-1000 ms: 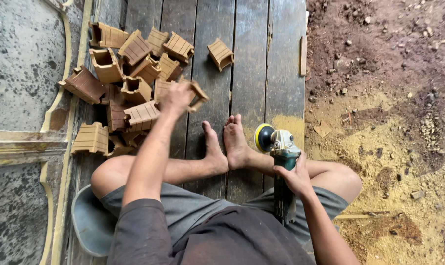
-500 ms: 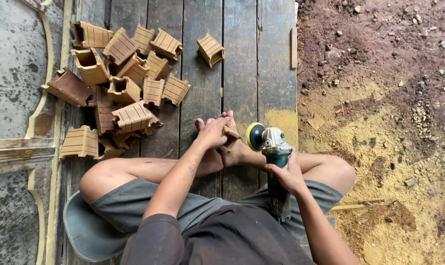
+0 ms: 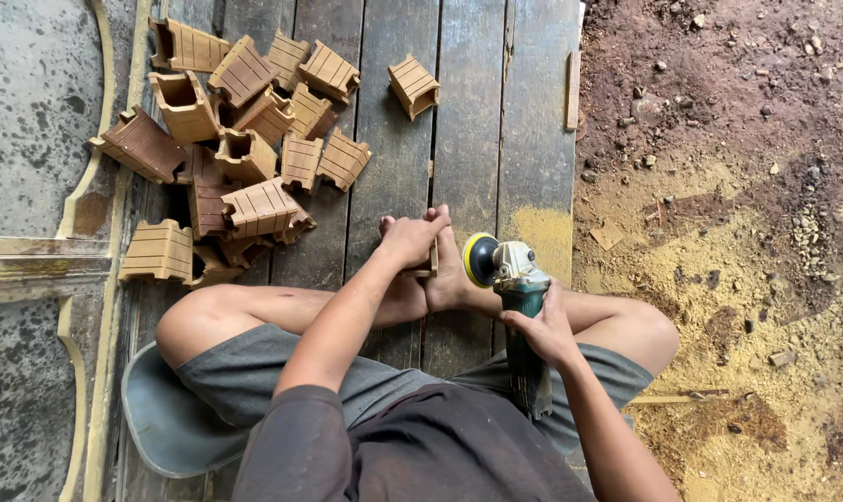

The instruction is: The person sits cross-legged on a wooden platform and uses an angle grinder with a sanding disc to smooth the edges of small wooden pieces. They hold each piece with their left hand and apply the tool with their right hand, moving the grinder along the edges before placing the finished piece aside.

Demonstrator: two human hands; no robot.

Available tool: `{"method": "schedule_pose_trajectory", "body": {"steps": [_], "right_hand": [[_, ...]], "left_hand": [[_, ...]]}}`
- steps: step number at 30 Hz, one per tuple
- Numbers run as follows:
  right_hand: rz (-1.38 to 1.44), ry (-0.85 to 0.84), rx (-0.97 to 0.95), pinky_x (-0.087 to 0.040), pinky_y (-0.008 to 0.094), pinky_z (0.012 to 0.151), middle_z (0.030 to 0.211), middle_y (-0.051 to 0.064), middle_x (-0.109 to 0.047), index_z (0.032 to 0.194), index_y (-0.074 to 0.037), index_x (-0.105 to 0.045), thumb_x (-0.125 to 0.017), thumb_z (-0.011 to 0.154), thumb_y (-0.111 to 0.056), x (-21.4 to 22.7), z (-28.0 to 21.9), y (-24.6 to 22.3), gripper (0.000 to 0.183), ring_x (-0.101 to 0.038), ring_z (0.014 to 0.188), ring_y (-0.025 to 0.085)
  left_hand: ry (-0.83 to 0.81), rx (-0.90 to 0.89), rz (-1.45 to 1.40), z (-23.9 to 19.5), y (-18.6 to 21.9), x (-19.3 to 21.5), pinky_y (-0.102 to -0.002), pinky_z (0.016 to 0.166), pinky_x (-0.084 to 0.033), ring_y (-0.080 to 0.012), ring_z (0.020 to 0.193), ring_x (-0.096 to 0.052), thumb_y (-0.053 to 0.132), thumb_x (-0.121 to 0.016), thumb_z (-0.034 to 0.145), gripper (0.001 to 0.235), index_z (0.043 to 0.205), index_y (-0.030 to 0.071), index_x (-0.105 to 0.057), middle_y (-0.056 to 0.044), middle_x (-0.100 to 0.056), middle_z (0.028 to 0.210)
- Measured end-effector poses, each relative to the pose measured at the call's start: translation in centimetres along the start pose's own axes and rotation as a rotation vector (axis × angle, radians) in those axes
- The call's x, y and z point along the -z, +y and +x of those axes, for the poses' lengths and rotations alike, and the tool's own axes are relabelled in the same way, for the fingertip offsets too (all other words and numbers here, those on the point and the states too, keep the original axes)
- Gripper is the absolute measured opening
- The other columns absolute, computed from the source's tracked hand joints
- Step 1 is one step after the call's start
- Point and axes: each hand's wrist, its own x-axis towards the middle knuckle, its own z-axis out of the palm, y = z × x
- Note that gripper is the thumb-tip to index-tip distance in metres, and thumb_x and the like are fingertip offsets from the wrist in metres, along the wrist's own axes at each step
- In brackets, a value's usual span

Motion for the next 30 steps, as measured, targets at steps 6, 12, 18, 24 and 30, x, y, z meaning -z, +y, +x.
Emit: {"method": "schedule_pose_trajectory", "body": {"steps": [6, 12, 18, 24, 30], "right_hand": [[0.006, -0.005, -0.017, -0.043, 0.058, 0.113, 0.144, 0.036, -0.051, 0.158, -0.011, -0.032, -0.095, 0.071, -0.027, 0.4, 0.3, 0.0, 0.109, -0.053, 0.138, 0.051], [-0.035, -0.041, 0.017, -0.043, 0.060, 0.113, 0.140, 0.038, -0.053, 0.158, -0.009, -0.032, -0.094, 0.072, -0.026, 0.3, -0.2, -0.6, 0.107, -0.054, 0.135, 0.054], [-0.093, -0.041, 0.008, -0.044, 0.060, 0.113, 0.140, 0.039, -0.054, 0.157, -0.010, -0.031, -0.093, 0.072, -0.028, -0.3, -0.3, -0.9, 0.107, -0.055, 0.135, 0.054], [-0.214, -0.101, 0.012, -0.044, 0.062, 0.114, 0.135, 0.042, -0.058, 0.157, -0.009, -0.028, -0.092, 0.075, -0.027, -0.6, 0.3, 0.0, 0.106, -0.057, 0.132, 0.057], [-0.269, -0.120, 0.031, -0.044, 0.062, 0.115, 0.136, 0.041, -0.059, 0.157, -0.009, -0.026, -0.090, 0.074, -0.029, -1.3, -0.3, -1.6, 0.107, -0.058, 0.132, 0.056]], "left_hand": [[0.549, 0.432, -0.731, 1.3, -6.0, -13.1, -0.057, 0.104, -0.056, -0.0464, 0.128, -0.061, 0.011, -0.063, 0.082, 0.043, 0.124, 0.012, -0.052, -0.021, -0.056, 0.135], [0.453, 0.212, -0.238, 6.8, -8.3, -13.0, -0.062, 0.094, -0.059, -0.0347, 0.115, -0.069, 0.016, -0.051, 0.091, 0.049, 0.134, 0.036, -0.063, 0.000, -0.064, 0.124], [0.427, -0.006, -0.108, 5.7, -5.3, -8.5, -0.068, 0.084, -0.058, -0.0378, 0.108, -0.068, 0.014, -0.056, 0.091, 0.040, 0.122, 0.033, -0.073, -0.004, -0.070, 0.115], [0.141, 0.101, -0.668, 9.0, -6.5, -8.8, -0.058, 0.117, -0.041, -0.0184, 0.144, -0.054, 0.040, -0.056, 0.088, 0.030, 0.108, 0.045, -0.078, 0.018, -0.069, 0.138], [0.030, 0.110, -0.604, 10.8, -5.6, -7.2, -0.047, 0.109, -0.053, -0.0288, 0.123, -0.069, 0.055, -0.063, 0.090, 0.025, 0.106, 0.047, -0.080, 0.004, -0.081, 0.109]]}}
